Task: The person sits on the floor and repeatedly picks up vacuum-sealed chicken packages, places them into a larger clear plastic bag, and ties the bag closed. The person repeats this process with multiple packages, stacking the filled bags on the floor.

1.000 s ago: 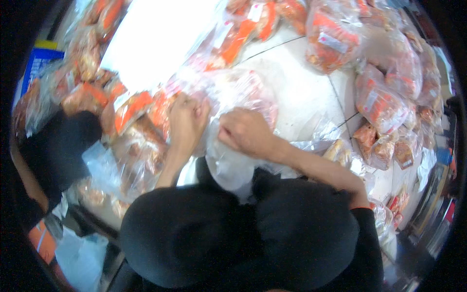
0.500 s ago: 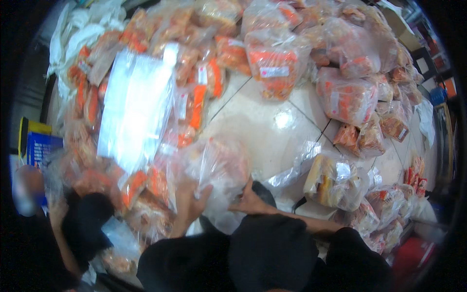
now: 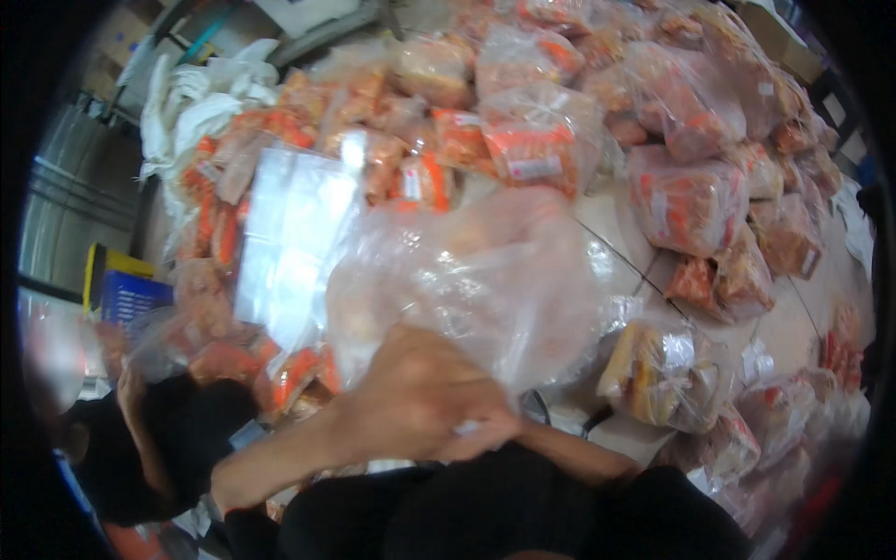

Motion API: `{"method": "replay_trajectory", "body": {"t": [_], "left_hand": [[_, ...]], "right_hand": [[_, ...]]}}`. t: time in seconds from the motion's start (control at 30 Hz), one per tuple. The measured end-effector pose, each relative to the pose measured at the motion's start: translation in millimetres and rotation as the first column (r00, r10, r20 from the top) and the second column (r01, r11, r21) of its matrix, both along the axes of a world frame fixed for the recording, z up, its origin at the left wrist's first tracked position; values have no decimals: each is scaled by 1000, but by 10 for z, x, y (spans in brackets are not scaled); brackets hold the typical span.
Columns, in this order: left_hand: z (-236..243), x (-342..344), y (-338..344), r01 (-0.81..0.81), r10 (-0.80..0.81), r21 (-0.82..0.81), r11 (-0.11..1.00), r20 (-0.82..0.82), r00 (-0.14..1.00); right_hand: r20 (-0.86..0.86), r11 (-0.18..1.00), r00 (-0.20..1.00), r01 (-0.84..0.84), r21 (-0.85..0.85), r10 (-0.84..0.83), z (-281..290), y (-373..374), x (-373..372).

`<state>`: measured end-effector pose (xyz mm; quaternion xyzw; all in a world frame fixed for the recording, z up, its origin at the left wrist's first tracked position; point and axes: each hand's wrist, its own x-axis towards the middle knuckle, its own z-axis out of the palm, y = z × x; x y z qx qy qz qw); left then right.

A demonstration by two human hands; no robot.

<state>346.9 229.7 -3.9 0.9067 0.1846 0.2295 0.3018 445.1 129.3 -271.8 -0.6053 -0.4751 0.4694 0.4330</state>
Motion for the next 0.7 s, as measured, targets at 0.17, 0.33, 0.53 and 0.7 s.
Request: {"method": "replay_trajectory", "body": {"t": [0.17,0.33,0.53,0.7], "left_hand": [[973,734,448,68,-146,590,804,85,986],[1451,1107,1212,-104,224,748,656,-61,973],[1506,510,1122,-234,479,670,705,-206,853],[1235,-291,83,-450,559,395,801,-226,797]], "right_hand": [[133,880,988,-127,458,74,1423,1195,912],[383,613,917,-238,753,-115,2984,2486,1581],[592,621,773,-353,700,-227,3157,2659,2189],[741,809,625,-290,511,-244,1979,2189,3031]]}}
